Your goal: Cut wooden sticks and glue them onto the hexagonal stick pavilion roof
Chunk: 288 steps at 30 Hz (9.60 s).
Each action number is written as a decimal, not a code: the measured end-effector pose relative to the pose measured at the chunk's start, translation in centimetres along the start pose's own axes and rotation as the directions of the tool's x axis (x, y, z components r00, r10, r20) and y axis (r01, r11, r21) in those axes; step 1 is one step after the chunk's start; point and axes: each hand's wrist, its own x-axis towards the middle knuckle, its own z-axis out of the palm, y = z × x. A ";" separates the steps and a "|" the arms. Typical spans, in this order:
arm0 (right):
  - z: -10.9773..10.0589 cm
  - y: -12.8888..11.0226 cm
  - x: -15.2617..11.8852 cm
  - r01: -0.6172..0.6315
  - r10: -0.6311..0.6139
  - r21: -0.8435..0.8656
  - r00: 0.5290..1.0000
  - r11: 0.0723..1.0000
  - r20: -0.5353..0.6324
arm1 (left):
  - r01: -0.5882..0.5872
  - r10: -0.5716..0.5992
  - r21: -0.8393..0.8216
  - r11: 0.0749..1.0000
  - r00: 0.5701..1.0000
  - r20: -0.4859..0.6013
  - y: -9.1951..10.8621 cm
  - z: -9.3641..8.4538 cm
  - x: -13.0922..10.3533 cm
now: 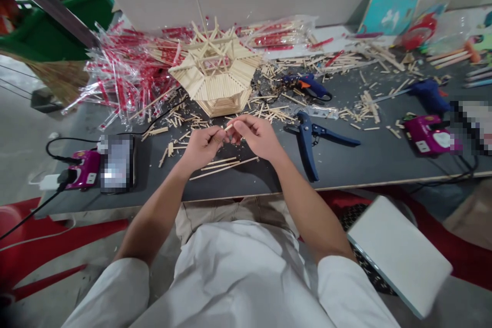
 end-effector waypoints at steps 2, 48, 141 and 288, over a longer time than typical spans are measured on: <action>-0.1 0.2 -0.4 0.046 -0.050 -0.116 0.998 0.992 -0.032 | 0.006 -0.006 0.025 1.000 1.000 0.011 -0.1 0.1 0.0; 0.8 1.3 -1.0 0.008 -0.020 -0.099 0.992 0.995 -0.125 | -0.149 0.212 0.460 0.875 0.973 -0.089 -1.0 2.2 -0.9; -2.5 0.0 -2.0 -0.031 -0.155 -0.583 0.951 0.812 -0.266 | -0.066 0.035 0.588 0.806 0.997 0.064 -0.7 -3.1 -7.5; 2.8 -1.8 -6.9 -0.392 0.097 -0.876 0.920 0.283 -0.381 | 0.021 -0.140 -0.482 0.876 0.967 -0.213 -0.7 7.0 3.1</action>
